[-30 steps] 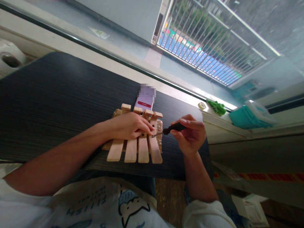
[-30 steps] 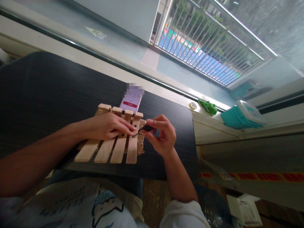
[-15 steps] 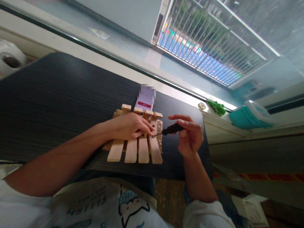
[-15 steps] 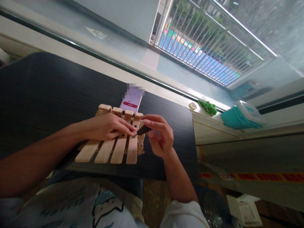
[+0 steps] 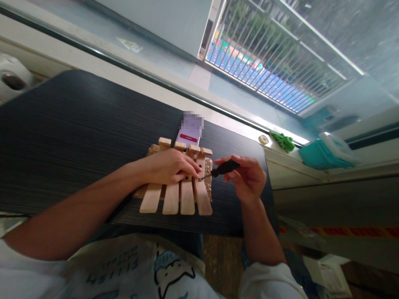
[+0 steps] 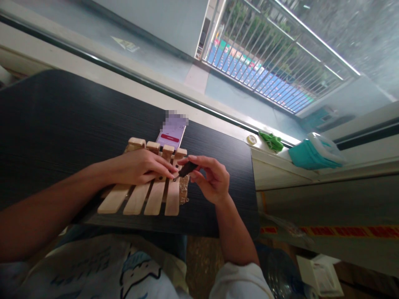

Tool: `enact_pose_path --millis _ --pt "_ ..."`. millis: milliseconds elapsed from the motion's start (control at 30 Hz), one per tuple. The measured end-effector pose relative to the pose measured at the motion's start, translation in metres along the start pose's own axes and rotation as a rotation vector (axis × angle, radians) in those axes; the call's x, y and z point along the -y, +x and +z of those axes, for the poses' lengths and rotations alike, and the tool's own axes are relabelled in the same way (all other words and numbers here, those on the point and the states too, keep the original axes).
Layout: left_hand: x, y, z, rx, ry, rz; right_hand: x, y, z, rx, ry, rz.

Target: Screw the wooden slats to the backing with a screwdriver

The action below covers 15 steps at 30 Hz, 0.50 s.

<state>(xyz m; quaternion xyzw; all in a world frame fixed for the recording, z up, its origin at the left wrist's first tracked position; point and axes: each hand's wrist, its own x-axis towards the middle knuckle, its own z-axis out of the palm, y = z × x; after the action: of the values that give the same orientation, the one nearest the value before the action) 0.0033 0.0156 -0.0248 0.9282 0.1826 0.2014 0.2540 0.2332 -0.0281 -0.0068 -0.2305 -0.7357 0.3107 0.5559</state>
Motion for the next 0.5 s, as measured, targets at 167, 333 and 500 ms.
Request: enact_pose_path --millis 167,333,500 --pt "-0.0003 0.0000 -0.0003 -0.012 -0.007 -0.002 -0.0010 0.0016 0.0006 -0.034 -0.045 -0.037" --pt "-0.0002 0.0002 0.0003 -0.008 -0.009 -0.012 -0.0016 0.0027 0.0020 -0.047 -0.041 -0.041" --pt "0.0003 -0.0005 0.0009 0.008 -0.006 -0.021 -0.0020 0.0034 0.0033 -0.065 -0.018 -0.055"
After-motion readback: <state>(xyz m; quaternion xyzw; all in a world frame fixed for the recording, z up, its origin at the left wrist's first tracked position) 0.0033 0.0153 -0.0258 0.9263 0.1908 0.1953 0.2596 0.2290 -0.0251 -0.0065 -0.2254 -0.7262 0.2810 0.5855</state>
